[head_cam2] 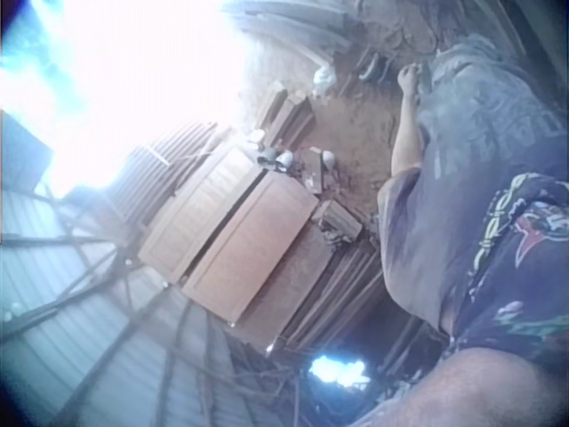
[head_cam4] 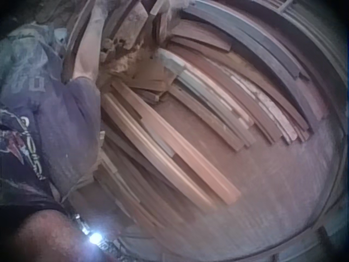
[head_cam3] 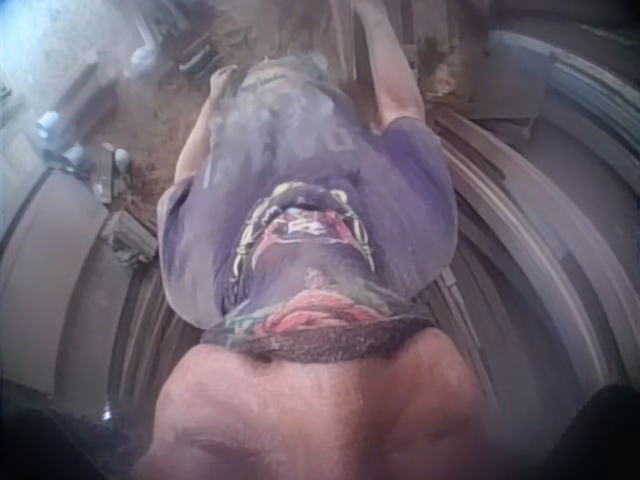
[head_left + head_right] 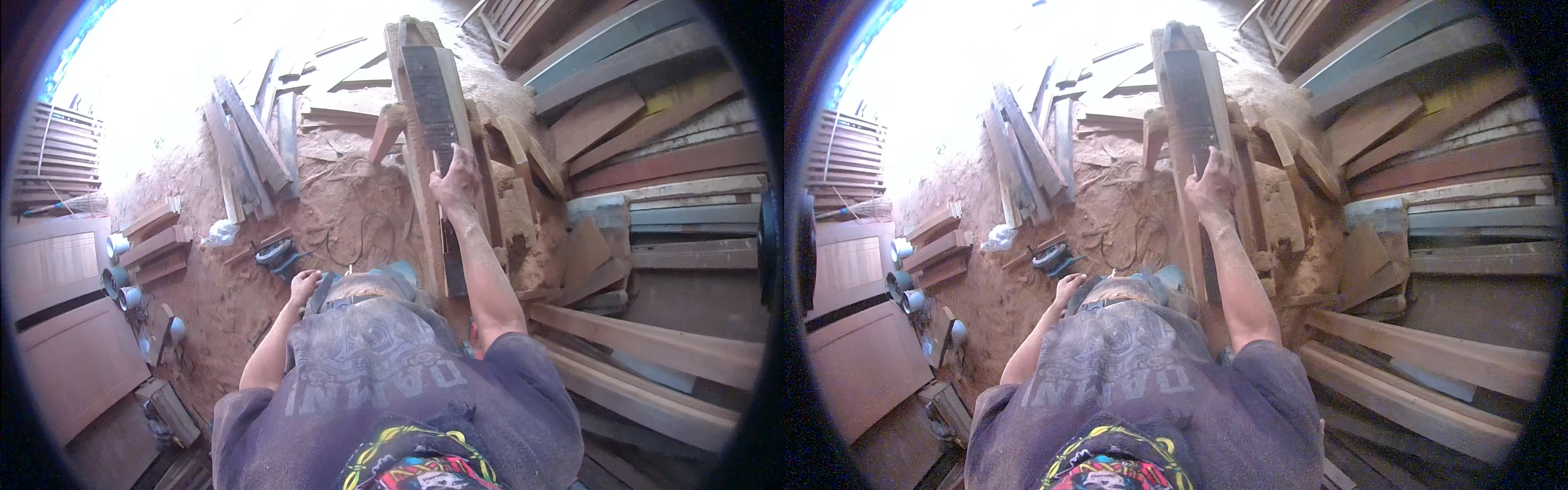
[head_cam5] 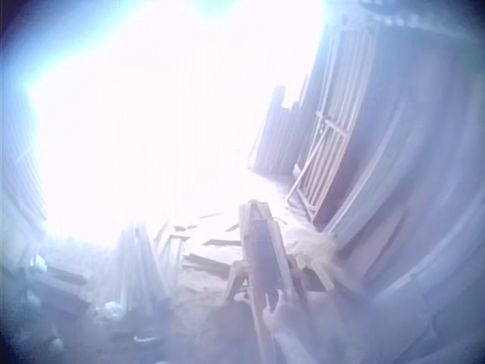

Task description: The person uses a circular saw to cut a wooden plank on a workbench, then measures the plank with a tape measure and uses a hand planer to smooth its surface. The person handles the plank and tools directly.

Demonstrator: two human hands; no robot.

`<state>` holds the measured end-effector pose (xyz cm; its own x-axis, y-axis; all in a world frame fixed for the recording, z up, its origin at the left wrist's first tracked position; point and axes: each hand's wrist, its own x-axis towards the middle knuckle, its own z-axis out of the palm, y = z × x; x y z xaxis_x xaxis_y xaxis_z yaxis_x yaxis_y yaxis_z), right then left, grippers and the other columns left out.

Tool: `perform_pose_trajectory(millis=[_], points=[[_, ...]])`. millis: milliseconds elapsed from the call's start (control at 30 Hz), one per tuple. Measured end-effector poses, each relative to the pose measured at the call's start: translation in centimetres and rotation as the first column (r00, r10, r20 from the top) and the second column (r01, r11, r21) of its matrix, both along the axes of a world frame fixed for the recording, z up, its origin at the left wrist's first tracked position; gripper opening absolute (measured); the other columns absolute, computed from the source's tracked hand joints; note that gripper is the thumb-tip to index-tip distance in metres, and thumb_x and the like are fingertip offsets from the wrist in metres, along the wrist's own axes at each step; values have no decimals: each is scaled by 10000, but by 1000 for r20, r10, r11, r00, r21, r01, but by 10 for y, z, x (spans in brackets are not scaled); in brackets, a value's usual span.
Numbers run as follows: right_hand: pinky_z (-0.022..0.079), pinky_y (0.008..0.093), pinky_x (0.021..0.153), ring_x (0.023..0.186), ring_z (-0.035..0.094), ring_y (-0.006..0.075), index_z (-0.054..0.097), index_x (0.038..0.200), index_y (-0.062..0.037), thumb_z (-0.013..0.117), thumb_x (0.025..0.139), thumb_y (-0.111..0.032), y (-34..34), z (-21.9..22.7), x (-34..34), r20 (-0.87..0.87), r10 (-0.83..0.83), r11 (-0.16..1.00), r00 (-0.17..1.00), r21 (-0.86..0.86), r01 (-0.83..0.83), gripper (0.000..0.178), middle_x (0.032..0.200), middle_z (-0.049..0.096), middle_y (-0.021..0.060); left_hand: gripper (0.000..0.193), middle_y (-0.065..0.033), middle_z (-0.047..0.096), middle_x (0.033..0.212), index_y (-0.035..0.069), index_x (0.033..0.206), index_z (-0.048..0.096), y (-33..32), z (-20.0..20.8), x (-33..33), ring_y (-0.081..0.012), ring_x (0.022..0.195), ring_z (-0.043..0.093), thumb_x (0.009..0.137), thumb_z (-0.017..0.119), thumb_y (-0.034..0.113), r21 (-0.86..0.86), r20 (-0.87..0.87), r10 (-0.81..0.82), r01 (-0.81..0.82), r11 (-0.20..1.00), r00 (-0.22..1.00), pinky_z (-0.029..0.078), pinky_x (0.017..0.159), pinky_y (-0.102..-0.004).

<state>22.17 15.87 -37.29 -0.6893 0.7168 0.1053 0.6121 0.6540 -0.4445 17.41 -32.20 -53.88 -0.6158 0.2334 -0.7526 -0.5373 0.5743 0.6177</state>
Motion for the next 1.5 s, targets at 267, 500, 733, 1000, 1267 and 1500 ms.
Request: perform_pose_trajectory(millis=[267,500,733,1000,1267,1500], points=[[427,551,1146,1312,544,401,416,1619,-66,769,787,-222,-36,7,-44,23,130,991,991,17,-131,916,1369,564,211,575,-155,717,1330,-24,1480,597,55,-11,-45,-223,1059,747,1036,763,302,239,269,110,-178,955,957,625,878,-340],[438,523,1099,1314,558,364,557,1483,-53,693,848,-110,-40,-37,-19,50,258,942,965,207,-263,652,1422,559,168,698,-197,615,1487,14,1595,451,188,108,-61,-286,1243,690,1072,707,400,414,347,-107,-50,909,932,616,942,-412],[407,507,1154,1423,512,354,647,1388,-41,609,942,-146,-43,-59,-14,146,316,884,938,314,-346,460,1506,551,176,786,-277,447,1631,65,1668,318,278,113,-20,-473,1395,567,1116,562,568,472,602,-298,-29,881,741,555,1073,-580],[400,512,1159,1390,530,361,699,1289,-40,692,905,-164,-43,-42,-1,66,345,905,936,240,-351,404,1452,585,166,600,-255,578,1506,69,1511,582,260,125,-10,-442,1431,528,960,685,283,-52,-410,-819,886,462,402,468,1191,-497],[561,422,969,1126,692,263,700,1305,-45,779,943,-155,-30,37,30,-416,-20,962,909,-255,-95,386,1282,682,135,256,-218,773,1130,52,1172,733,203,83,-38,-395,1069,759,996,734,238,-38,-554,-771,915,402,315,582,948,-498],[589,335,926,1065,735,209,659,1417,-22,798,1003,-281,-16,32,190,-181,-590,730,787,-535,424,509,1270,727,158,367,-176,745,1159,2,1386,594,240,211,-255,-291,1019,741,1059,597,168,-442,-797,-600,607,660,72,583,911,-459]])
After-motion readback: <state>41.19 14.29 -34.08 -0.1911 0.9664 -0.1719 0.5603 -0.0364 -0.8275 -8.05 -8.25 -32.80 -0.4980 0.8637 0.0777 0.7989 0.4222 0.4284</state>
